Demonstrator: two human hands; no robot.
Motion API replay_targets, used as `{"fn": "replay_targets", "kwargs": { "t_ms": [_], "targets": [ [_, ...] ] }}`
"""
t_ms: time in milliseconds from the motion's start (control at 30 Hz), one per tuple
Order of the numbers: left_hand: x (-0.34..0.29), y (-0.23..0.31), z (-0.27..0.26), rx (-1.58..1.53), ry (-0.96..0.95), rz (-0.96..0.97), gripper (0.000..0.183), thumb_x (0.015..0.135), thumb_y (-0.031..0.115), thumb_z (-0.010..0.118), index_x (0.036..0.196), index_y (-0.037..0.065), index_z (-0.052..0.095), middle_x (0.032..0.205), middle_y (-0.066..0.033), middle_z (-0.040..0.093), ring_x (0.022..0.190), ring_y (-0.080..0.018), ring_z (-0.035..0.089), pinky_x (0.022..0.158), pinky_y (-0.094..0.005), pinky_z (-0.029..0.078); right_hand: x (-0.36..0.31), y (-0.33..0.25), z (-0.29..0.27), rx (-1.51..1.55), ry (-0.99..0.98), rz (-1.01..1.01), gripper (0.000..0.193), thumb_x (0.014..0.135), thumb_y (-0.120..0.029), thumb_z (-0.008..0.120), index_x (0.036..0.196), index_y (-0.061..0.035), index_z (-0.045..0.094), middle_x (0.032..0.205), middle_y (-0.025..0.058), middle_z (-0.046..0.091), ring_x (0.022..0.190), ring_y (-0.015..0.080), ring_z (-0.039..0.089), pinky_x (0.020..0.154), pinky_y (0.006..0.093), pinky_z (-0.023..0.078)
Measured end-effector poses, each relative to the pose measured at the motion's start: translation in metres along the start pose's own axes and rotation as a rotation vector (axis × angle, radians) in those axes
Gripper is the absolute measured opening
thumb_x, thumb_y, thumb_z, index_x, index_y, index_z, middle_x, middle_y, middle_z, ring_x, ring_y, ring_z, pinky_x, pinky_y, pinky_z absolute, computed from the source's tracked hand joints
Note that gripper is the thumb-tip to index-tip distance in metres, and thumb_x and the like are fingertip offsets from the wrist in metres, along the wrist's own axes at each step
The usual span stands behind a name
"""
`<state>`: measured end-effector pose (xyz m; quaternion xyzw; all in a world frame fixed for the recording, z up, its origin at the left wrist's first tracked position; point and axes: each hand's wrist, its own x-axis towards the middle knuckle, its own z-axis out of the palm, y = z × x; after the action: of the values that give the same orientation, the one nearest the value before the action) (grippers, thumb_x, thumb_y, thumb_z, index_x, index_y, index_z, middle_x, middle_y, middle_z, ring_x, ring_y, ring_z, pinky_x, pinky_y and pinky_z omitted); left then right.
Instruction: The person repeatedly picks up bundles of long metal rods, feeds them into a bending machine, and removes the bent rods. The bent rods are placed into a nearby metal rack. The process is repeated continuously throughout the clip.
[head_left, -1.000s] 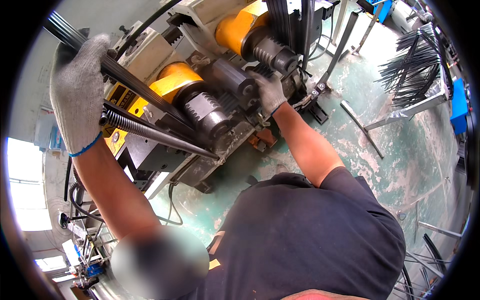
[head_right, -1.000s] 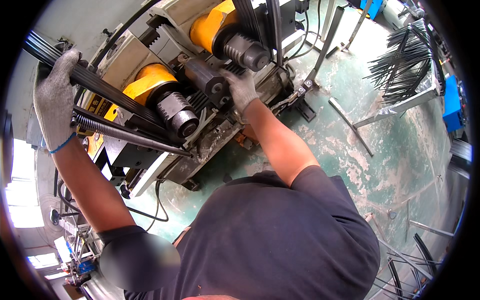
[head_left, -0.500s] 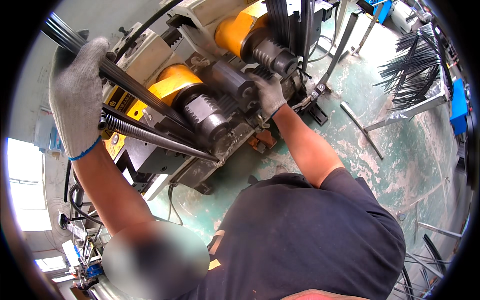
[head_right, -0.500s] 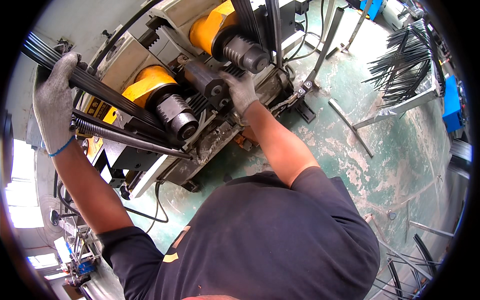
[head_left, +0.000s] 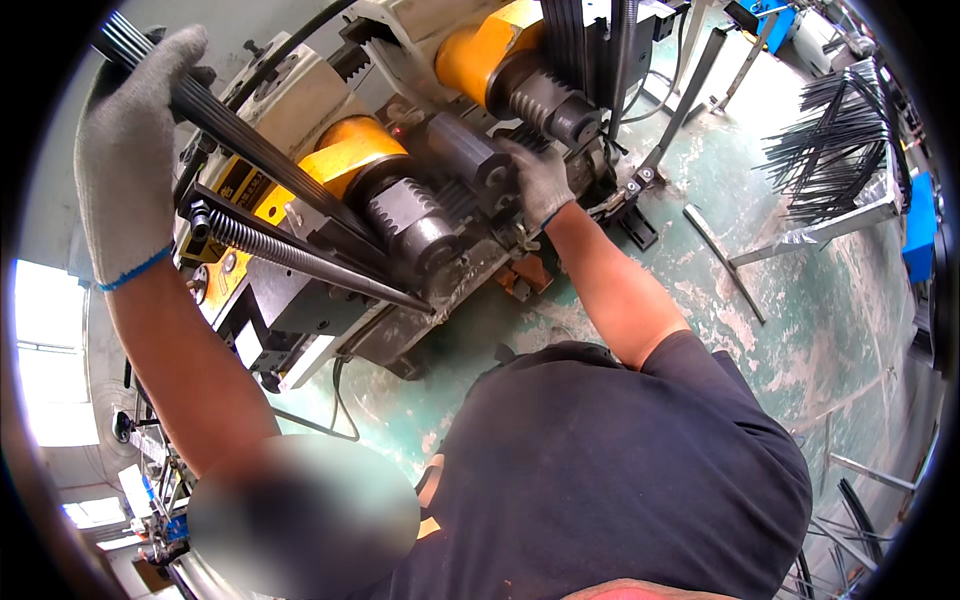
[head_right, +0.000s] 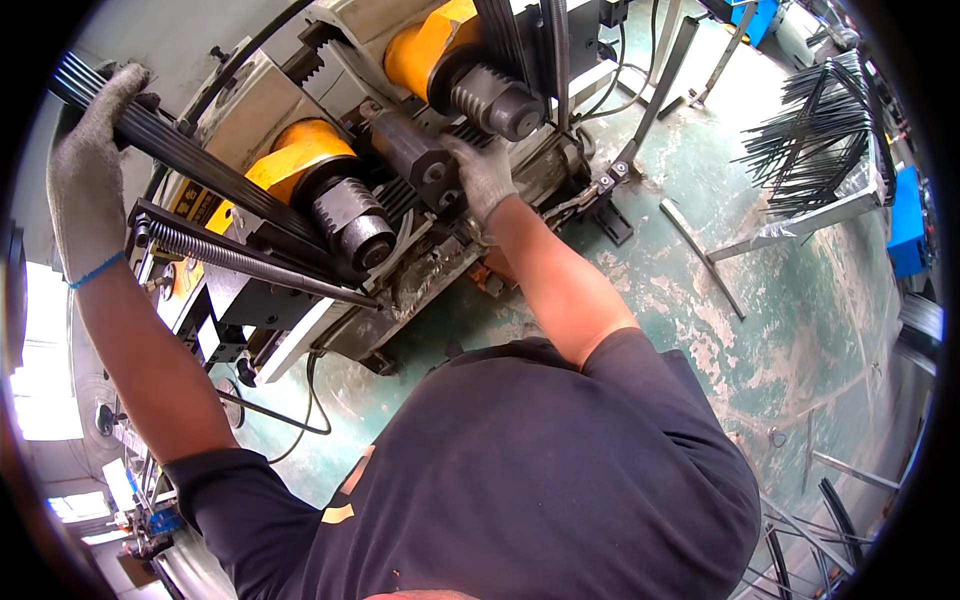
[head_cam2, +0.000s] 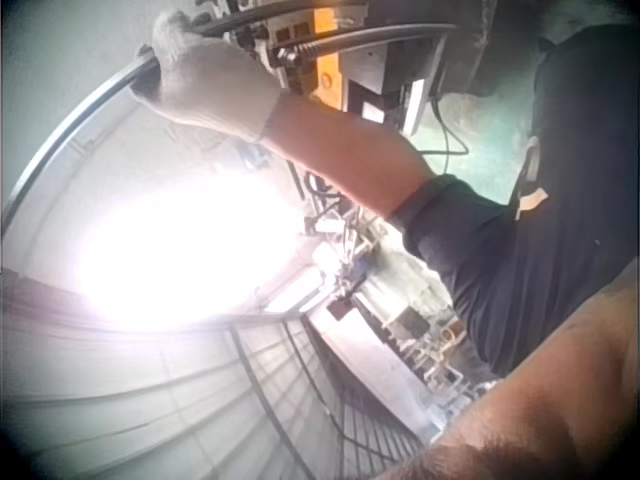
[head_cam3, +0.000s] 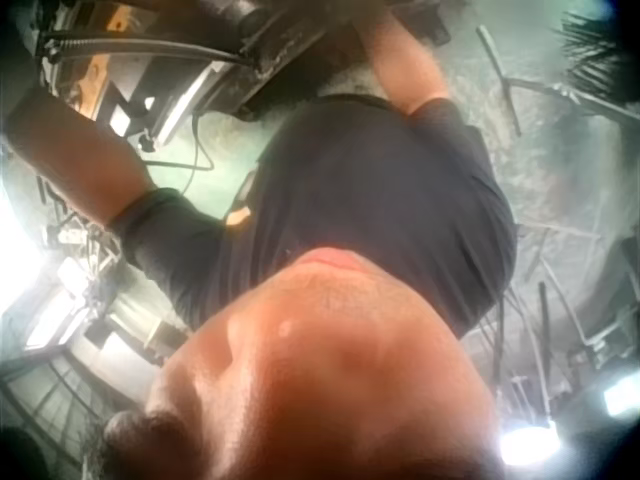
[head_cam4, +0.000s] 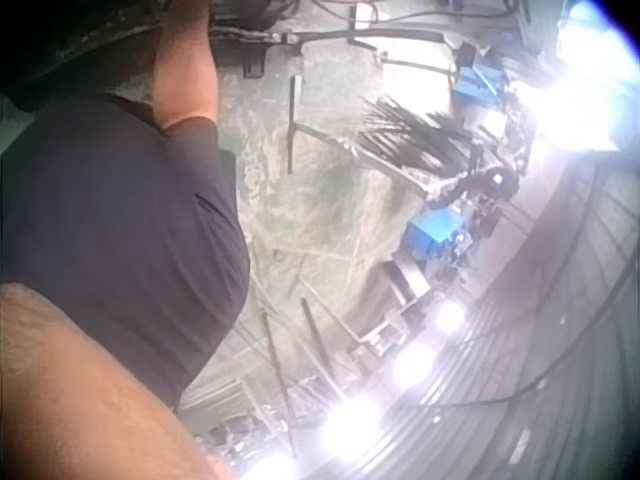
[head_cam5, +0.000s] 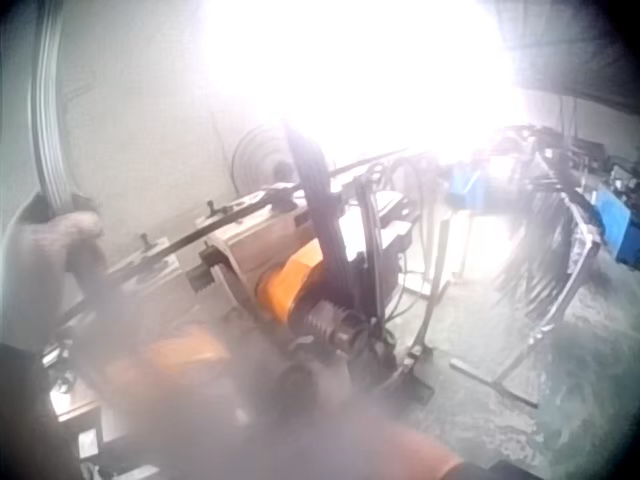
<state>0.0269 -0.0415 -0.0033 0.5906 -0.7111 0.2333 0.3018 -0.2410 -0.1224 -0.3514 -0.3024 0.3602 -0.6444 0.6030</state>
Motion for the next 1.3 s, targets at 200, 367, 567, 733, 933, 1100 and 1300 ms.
{"fn": "replay_targets", "kwargs": {
  "t_ms": [200, 367, 567, 733, 933, 1100, 1300],
  "targets": [
    [0.002, 0.004, -0.003, -0.025, 0.058, -0.058, 0.035, 0.098, 0.040, 0.068, 0.119, 0.014, 0.078, 0.110, -0.0062, 0.078, 0.109, -0.0193, 0.073, 0.104, -0.0350, 0.051, 0.007, 0.000, -0.005, 0.001, -0.017, 0.020, 0.022, 0.089, -0.012, 0.075, 0.105, 0.0019, 0.070, 0.077, 0.0079, 0.067, 0.061, 0.0177, 0.067, 0.053, 0.0309, 0.055],
    [-0.009, 0.021, -0.013, -0.288, 0.114, -0.317, 0.037, 0.102, 0.035, 0.058, 0.119, 0.008, 0.077, 0.107, -0.0117, 0.078, 0.110, -0.0220, 0.072, 0.116, -0.0364, 0.039, 0.013, 0.008, -0.008, -0.030, -0.042, 0.036, 0.022, 0.090, -0.010, 0.072, 0.108, 0.0018, 0.072, 0.079, 0.0060, 0.068, 0.066, 0.0153, 0.067, 0.058, 0.0298, 0.055],
    [-0.024, 0.026, -0.008, -0.015, 0.030, -0.382, 0.032, 0.101, 0.034, 0.064, 0.113, 0.009, 0.080, 0.105, -0.0100, 0.079, 0.116, -0.0214, 0.069, 0.114, -0.0363, 0.040, 0.023, 0.043, -0.043, -0.035, -0.045, 0.055, 0.016, 0.089, -0.006, 0.072, 0.101, 0.0028, 0.072, 0.092, 0.0069, 0.073, 0.079, 0.0166, 0.067, 0.074, 0.0320, 0.052],
    [-0.035, 0.006, -0.027, -0.311, -0.029, -0.469, 0.036, 0.098, 0.032, 0.069, 0.117, 0.003, 0.077, 0.105, -0.0119, 0.078, 0.108, -0.0193, 0.071, 0.106, -0.0303, 0.046, 0.015, 0.045, -0.036, -0.146, -0.104, -0.116, 0.017, 0.089, -0.009, 0.073, 0.101, 0.0027, 0.071, 0.089, 0.0064, 0.073, 0.079, 0.0157, 0.067, 0.073, 0.0324, 0.052],
    [-0.037, 0.001, -0.021, -0.423, -0.027, -0.422, 0.037, 0.098, 0.030, 0.070, 0.119, 0.000, 0.075, 0.108, -0.0147, 0.077, 0.108, -0.0213, 0.072, 0.106, -0.0314, 0.048, 0.026, 0.046, -0.044, -0.137, -0.113, 0.014, 0.019, 0.088, -0.009, 0.074, 0.102, 0.0028, 0.071, 0.087, 0.0068, 0.073, 0.079, 0.0162, 0.066, 0.073, 0.0327, 0.052],
    [-0.038, 0.007, -0.028, -0.301, -0.073, -0.475, 0.041, 0.100, 0.030, 0.067, 0.120, -0.005, 0.072, 0.110, -0.0164, 0.075, 0.109, -0.0232, 0.071, 0.107, -0.0344, 0.049, 0.021, 0.034, -0.037, -0.233, -0.073, 0.020, 0.020, 0.088, -0.010, 0.074, 0.104, 0.0022, 0.071, 0.089, 0.0060, 0.072, 0.082, 0.0149, 0.065, 0.076, 0.0320, 0.051],
    [-0.040, -0.007, -0.034, -0.315, -0.133, -0.416, 0.041, 0.101, 0.032, 0.065, 0.123, -0.003, 0.071, 0.116, -0.0152, 0.074, 0.113, -0.0221, 0.070, 0.109, -0.0352, 0.048, 0.023, 0.027, -0.041, -0.263, -0.156, 0.019, 0.022, 0.091, -0.013, 0.075, 0.107, 0.0012, 0.071, 0.095, 0.0045, 0.072, 0.086, 0.0116, 0.063, 0.079, 0.0316, 0.051]
  ]
}}
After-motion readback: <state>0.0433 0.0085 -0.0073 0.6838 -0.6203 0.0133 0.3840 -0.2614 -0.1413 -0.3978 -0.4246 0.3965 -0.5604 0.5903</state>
